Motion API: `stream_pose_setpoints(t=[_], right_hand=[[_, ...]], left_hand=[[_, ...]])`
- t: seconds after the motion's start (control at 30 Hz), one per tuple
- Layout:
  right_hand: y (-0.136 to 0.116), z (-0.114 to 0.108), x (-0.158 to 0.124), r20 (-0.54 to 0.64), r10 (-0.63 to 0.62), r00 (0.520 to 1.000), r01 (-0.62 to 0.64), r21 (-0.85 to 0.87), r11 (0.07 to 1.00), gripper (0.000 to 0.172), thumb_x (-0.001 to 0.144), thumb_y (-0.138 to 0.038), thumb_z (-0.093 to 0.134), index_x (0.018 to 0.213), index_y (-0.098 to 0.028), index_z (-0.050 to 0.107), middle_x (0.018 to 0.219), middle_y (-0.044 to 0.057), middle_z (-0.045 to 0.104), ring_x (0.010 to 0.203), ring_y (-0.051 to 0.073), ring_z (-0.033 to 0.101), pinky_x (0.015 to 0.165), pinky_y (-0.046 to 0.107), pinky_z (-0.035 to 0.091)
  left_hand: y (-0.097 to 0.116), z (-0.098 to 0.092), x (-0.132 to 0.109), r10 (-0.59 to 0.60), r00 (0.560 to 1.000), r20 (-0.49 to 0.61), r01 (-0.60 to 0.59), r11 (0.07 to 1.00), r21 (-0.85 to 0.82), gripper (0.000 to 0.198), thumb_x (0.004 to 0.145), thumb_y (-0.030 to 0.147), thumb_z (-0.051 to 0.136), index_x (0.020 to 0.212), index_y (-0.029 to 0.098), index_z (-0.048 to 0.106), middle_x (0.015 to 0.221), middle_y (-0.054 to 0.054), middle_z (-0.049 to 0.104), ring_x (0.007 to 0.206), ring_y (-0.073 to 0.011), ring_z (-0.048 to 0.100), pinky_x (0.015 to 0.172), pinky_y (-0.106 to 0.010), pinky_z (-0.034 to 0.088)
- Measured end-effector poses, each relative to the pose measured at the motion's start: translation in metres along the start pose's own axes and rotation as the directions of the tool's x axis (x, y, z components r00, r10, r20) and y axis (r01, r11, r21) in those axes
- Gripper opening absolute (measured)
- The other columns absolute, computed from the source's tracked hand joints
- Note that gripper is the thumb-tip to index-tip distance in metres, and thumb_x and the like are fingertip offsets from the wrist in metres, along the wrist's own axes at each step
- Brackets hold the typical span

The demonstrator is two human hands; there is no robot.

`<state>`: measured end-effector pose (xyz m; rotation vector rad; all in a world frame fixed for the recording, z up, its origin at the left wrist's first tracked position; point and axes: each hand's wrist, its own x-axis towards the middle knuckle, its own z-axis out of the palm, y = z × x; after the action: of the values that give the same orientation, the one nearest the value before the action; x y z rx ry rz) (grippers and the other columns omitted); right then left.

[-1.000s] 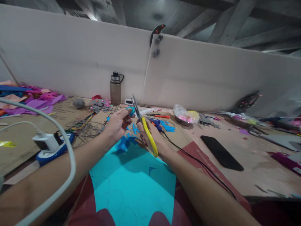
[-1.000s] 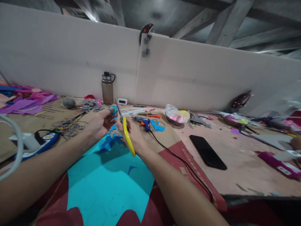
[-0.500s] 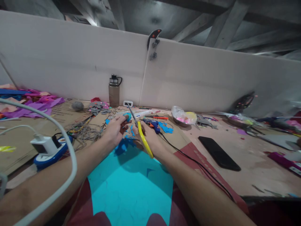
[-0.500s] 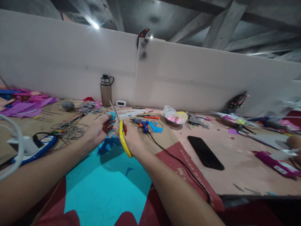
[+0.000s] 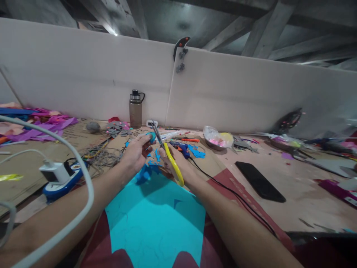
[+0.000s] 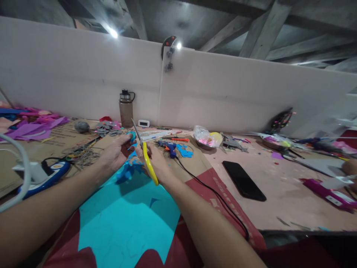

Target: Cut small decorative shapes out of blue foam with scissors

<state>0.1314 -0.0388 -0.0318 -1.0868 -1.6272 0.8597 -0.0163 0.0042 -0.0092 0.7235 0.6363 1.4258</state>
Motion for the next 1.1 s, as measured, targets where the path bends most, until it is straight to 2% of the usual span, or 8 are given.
stream_pose_setpoints(t=[0.17,0.33,0.5,0.7,1.1], right_hand=[[0.001,0.002,-0.002,0.042,0.078,0.996,-0.081,0.071,0.994,0.042,0.085,-0.064,0.057,0.094,-0.024,0.049,0.065,-0.005,0.048,0.047,0.009,0.041,0.042,0.022,0.037],[-0.005,0.001,-0.003,0.038,0.056,0.998,-0.057,0.019,0.998,0.041,0.086,-0.064,0.056,0.090,-0.023,0.049,0.068,-0.004,0.049,0.048,0.009,0.043,0.042,0.022,0.039],[-0.011,0.000,-0.005,0.026,-0.009,1.000,0.013,-0.127,0.992,0.039,0.089,-0.061,0.052,0.092,-0.022,0.052,0.069,-0.002,0.051,0.055,0.011,0.048,0.047,0.023,0.039],[-0.012,0.000,-0.006,0.053,0.047,0.997,-0.045,-0.033,0.998,0.043,0.087,-0.066,0.053,0.090,-0.023,0.049,0.066,-0.004,0.046,0.048,0.009,0.040,0.041,0.021,0.037],[-0.016,-0.001,-0.008,0.004,-0.005,1.000,0.006,-0.204,0.979,0.041,0.090,-0.062,0.048,0.087,-0.021,0.050,0.070,-0.002,0.050,0.057,0.010,0.047,0.049,0.021,0.039]], left_hand=[[-0.001,0.003,-0.004,0.020,1.000,-0.016,-0.020,1.000,0.001,0.007,0.071,0.011,0.073,0.073,0.014,0.067,0.068,0.000,0.067,0.059,-0.0085,0.064,0.050,-0.017,0.044],[0.000,0.006,-0.006,0.011,0.999,-0.048,-0.012,1.000,-0.016,0.008,0.073,0.008,0.071,0.070,0.013,0.065,0.063,0.000,0.064,0.057,-0.0084,0.063,0.047,-0.016,0.042],[0.001,0.008,-0.008,0.022,0.998,-0.055,-0.023,1.000,-0.015,0.008,0.073,0.007,0.070,0.070,0.013,0.065,0.064,0.000,0.064,0.058,-0.0081,0.063,0.046,-0.016,0.040],[0.000,0.007,-0.007,0.038,0.999,-0.037,-0.038,0.999,-0.022,0.013,0.068,0.009,0.075,0.069,0.014,0.063,0.062,0.001,0.062,0.057,-0.0083,0.063,0.046,-0.015,0.039],[0.000,0.007,-0.005,0.033,0.997,-0.067,-0.033,0.999,0.000,0.011,0.069,0.009,0.073,0.068,0.013,0.063,0.060,0.001,0.061,0.058,-0.0089,0.063,0.046,-0.016,0.036]])
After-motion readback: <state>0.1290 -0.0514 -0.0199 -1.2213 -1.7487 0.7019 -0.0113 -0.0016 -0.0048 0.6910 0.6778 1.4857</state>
